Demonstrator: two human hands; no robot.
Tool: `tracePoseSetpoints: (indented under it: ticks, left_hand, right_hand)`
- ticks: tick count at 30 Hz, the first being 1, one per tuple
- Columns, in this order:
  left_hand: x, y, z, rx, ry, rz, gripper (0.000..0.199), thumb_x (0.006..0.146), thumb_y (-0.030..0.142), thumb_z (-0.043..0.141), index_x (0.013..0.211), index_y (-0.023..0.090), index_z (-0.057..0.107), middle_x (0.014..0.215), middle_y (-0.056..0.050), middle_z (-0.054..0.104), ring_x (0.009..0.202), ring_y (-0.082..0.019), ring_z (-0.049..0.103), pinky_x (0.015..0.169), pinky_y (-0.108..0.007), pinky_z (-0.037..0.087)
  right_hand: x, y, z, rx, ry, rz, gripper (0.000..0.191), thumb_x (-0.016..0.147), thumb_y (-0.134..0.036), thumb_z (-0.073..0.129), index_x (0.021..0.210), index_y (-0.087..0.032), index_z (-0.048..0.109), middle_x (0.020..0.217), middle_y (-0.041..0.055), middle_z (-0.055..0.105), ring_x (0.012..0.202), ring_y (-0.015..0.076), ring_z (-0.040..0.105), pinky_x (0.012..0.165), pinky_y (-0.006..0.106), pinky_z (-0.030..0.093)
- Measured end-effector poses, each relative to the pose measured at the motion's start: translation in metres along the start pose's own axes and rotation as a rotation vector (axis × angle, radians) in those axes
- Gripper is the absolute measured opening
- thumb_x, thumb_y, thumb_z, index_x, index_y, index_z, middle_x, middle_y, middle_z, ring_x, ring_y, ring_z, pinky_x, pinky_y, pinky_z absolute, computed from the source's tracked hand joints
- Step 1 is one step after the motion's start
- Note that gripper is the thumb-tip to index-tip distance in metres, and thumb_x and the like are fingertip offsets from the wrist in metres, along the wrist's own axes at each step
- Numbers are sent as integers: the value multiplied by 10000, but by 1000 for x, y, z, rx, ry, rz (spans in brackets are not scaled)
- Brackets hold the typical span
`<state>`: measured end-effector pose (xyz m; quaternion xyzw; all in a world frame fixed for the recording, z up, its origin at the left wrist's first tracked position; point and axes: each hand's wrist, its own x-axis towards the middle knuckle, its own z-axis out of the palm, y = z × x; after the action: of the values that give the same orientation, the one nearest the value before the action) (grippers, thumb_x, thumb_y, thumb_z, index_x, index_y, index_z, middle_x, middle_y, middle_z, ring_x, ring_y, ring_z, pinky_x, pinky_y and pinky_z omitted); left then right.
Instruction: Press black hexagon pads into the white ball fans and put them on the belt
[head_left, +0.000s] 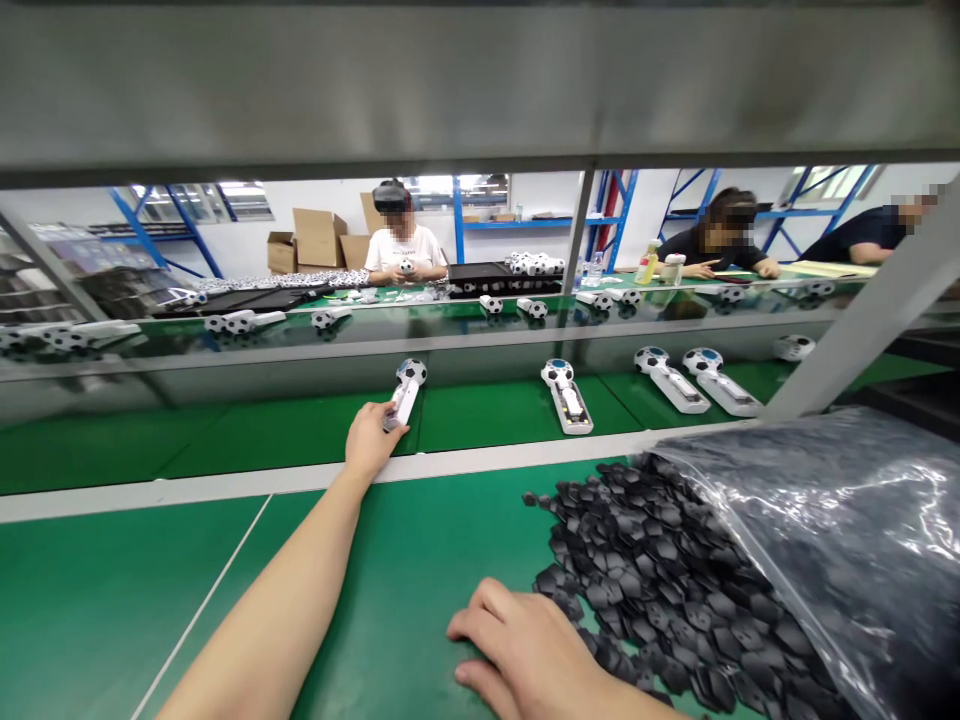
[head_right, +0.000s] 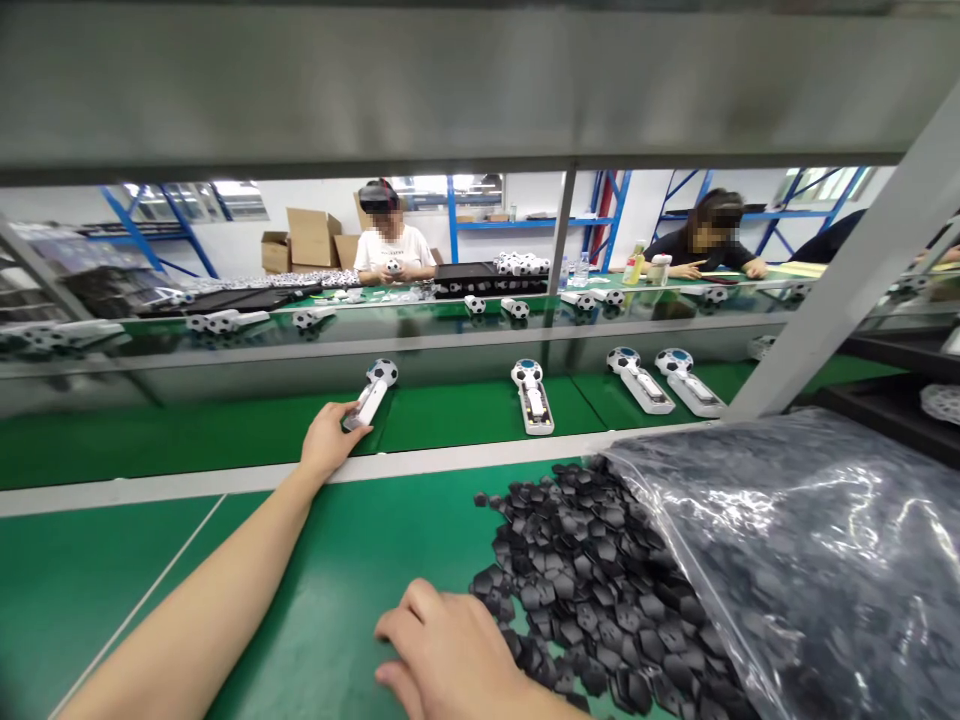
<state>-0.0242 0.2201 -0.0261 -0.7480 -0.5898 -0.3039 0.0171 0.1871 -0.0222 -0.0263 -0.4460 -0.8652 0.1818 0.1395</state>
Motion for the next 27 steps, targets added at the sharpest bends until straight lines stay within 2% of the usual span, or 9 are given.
tracePoseSetpoints:
  ticks: [6,11,18,21,27]
  left_hand:
    - [-3,19,6,-2,-75,76,354,741,301,574,1093,263,581,1109,-32,527,1037,-226,486,876,-318,409]
    - [-5,30,6,14,-106,73,350,791,339,518,1125,239,552,1105,-39,552,945,-208,550,794,-296,435]
    - [-6,40,4,57,-188,169,382,806,308,504,1184,251,499,1174,-39,523,943,-222,565,805,-313,423]
    - [-6,46,8,72,-210,195,401,805,307,505,1201,247,477,1170,-42,513,910,-215,573,757,-302,435]
    - [-5,70,21,103,-203,201,413,789,319,525,1185,216,468,1149,-73,488,974,-230,527,791,-316,420]
  right_hand:
    - [-1,-1,-4,2,2,10,239,826,-339,480,1059,-287,482,983,-4,548,799,164,576,625,249,391]
    - [-1,-2,-5,-3,7,12,237,829,-340,479,1061,-287,474,987,-8,542,814,163,573,638,252,392]
    - [-1,-4,-5,-10,17,15,226,840,-351,470,1057,-288,472,982,-10,542,817,163,569,639,253,386]
    - [-1,-4,-3,-14,22,13,224,834,-349,483,1050,-290,473,973,-14,544,804,160,572,631,252,381]
    - [0,-4,-4,-27,29,10,214,842,-356,473,1044,-285,477,961,-13,547,795,157,571,604,248,372]
